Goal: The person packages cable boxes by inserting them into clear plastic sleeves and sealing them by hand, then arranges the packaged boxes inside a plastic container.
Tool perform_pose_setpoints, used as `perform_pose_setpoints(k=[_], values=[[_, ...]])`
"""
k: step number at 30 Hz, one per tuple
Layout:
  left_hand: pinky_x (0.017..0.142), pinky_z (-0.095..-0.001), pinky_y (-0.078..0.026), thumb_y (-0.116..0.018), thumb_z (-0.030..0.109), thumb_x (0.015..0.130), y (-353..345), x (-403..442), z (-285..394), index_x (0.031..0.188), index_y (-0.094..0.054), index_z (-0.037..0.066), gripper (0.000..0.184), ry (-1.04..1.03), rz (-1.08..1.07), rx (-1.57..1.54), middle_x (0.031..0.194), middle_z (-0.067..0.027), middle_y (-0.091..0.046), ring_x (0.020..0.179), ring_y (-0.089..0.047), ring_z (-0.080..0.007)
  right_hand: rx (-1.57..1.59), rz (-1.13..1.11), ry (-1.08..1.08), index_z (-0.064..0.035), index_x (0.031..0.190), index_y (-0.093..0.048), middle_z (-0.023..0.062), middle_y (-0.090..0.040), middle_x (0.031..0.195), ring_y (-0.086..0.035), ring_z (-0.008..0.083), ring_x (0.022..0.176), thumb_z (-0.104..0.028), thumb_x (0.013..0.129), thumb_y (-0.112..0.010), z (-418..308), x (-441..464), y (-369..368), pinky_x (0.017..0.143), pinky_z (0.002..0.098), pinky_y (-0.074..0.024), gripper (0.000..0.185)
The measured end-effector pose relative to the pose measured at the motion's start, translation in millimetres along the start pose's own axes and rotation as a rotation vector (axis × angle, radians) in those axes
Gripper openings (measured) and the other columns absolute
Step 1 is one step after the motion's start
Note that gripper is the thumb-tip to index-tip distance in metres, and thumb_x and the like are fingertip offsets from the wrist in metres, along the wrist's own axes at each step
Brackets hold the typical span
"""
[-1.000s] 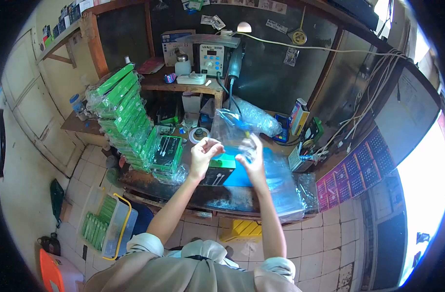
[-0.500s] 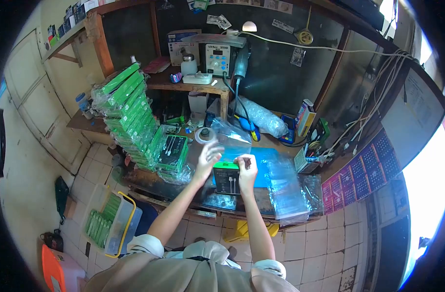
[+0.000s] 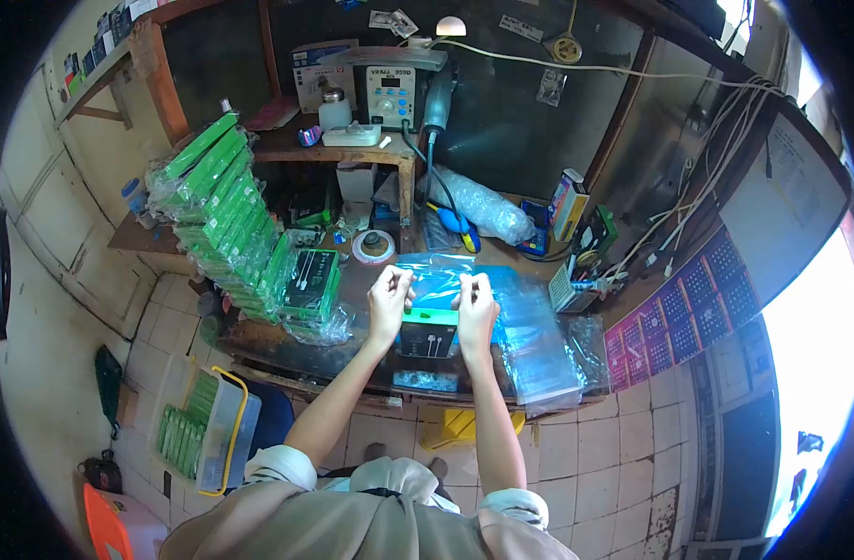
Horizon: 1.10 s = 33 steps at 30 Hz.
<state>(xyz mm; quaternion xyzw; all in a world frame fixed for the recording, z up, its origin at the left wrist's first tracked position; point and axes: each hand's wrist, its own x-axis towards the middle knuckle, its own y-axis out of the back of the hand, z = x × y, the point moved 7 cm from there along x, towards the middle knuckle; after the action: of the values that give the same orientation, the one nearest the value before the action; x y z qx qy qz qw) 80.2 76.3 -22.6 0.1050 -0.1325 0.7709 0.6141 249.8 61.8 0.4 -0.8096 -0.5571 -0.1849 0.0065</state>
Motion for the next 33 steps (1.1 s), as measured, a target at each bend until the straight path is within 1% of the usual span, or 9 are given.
perform_pose_setpoints(k=[5, 9, 13, 16, 17, 19, 25, 31, 33], values=[[0.045, -0.0173, -0.037, -0.056, 0.015, 0.086, 10.5, 5.7, -17.0, 0.099, -0.047, 0.005, 0.019, 0.080, -0.039, 0.197, 0.059, 0.0004, -0.053, 0.052, -0.049, -0.0036, -0.129, -0.073, -0.077, -0.0032, 0.074, -0.050, 0.0047, -0.055, 0.053, -0.053, 0.0092, 0.048, -0.018, 0.083, -0.058, 38.5, 9.3, -4.0, 0.046, 0.0236, -0.0388, 0.019], [0.068, -0.0307, -0.045, -0.060, 0.019, 0.082, 23.8, -3.0, -51.2, 0.118, -0.038, 0.005, 0.045, 0.063, 0.035, 0.233, 0.079, -0.0095, -0.058, 0.073, -0.057, -0.0192, -0.121, -0.119, -0.169, -0.0055, 0.080, -0.050, 0.0040, -0.056, 0.055, -0.053, 0.0096, 0.049, -0.012, 0.077, -0.062, 70.5, 8.1, -8.5, 0.047, 0.0245, -0.0391, 0.014], [0.091, -0.0353, -0.035, -0.065, 0.020, 0.076, 33.1, -7.8, 20.6, 0.122, -0.040, 0.007, 0.053, -0.269, 0.097, 0.170, 0.093, -0.0079, -0.058, 0.101, -0.049, -0.0213, -0.055, -0.154, -0.207, -0.0066, 0.091, -0.049, 0.0020, -0.053, 0.056, -0.052, 0.0083, 0.052, -0.006, 0.074, -0.063, 82.9, 7.5, -7.9, 0.048, 0.0244, -0.0383, 0.022], [0.096, -0.0364, -0.029, -0.072, 0.023, 0.067, -7.7, -27.6, 41.8, 0.123, -0.042, 0.011, 0.065, -0.402, -0.631, 0.413, 0.100, -0.0033, -0.060, 0.103, -0.050, -0.0204, -0.331, -0.173, -0.130, -0.0032, 0.094, -0.051, 0.0098, -0.056, 0.068, -0.056, 0.0225, 0.063, -0.009, 0.075, -0.062, 60.6, 6.2, -4.0, 0.062, 0.0343, -0.0446, 0.023], [0.095, -0.0357, -0.031, -0.075, 0.023, 0.064, -11.5, -30.1, 33.3, 0.122, -0.042, 0.012, 0.068, -0.404, -0.680, 0.418, 0.098, -0.0041, -0.061, 0.101, -0.052, -0.0215, -0.331, -0.175, -0.130, -0.0032, 0.094, -0.051, 0.0098, -0.056, 0.068, -0.056, 0.0225, 0.063, -0.009, 0.075, -0.062, 52.9, 5.8, -4.0, 0.062, 0.0343, -0.0446, 0.023], [0.089, -0.0357, -0.039, -0.076, 0.022, 0.063, -7.9, -30.8, 17.6, 0.121, -0.043, 0.012, 0.069, -0.353, -0.619, 0.421, 0.099, -0.0062, -0.060, 0.097, -0.056, -0.0242, -0.401, 0.109, 0.393, -0.0024, 0.096, -0.053, 0.0140, -0.056, 0.085, -0.055, 0.0256, 0.078, -0.009, 0.077, -0.060, -5.1, 4.7, 9.4, 0.072, 0.0344, -0.0434, 0.021], [0.072, -0.0372, -0.049, -0.078, 0.024, 0.062, 3.9, -35.4, -13.8, 0.117, -0.042, 0.010, 0.067, -0.271, -0.383, 0.331, 0.100, -0.0119, -0.059, 0.091, -0.059, -0.0327, -0.029, -0.695, 0.357, -0.0061, 0.121, -0.043, 0.0114, -0.057, 0.100, -0.058, 0.0188, 0.089, -0.011, 0.072, -0.068, -30.7, -23.2, -28.1, 0.080, 0.0306, -0.0450, 0.055], [0.073, -0.0356, -0.049, -0.078, 0.026, 0.062, 9.5, -50.1, -50.5, 0.110, -0.048, 0.006, 0.060, -0.247, -0.401, 0.435, 0.095, -0.0141, -0.062, 0.087, -0.062, -0.0285, -0.109, -0.586, 0.255, -0.0056, 0.118, -0.043, 0.0104, -0.056, 0.104, -0.056, 0.0188, 0.096, -0.012, 0.067, -0.074, 48.9, -36.0, -20.0, 0.081, 0.0316, -0.0453, 0.060], [0.070, -0.0361, -0.049, -0.077, 0.030, 0.063, 11.8, -50.6, -65.8, 0.105, -0.051, 0.003, 0.056, -0.182, -0.364, 0.405, 0.089, -0.0167, -0.062, 0.085, -0.060, -0.0341, 0.339, -0.479, -0.027, -0.0048, 0.116, -0.042, 0.0106, -0.054, 0.109, -0.053, 0.0178, 0.100, -0.011, 0.067, -0.074, 96.6, -42.1, -19.5, 0.085, 0.0313, -0.0425, 0.059]])
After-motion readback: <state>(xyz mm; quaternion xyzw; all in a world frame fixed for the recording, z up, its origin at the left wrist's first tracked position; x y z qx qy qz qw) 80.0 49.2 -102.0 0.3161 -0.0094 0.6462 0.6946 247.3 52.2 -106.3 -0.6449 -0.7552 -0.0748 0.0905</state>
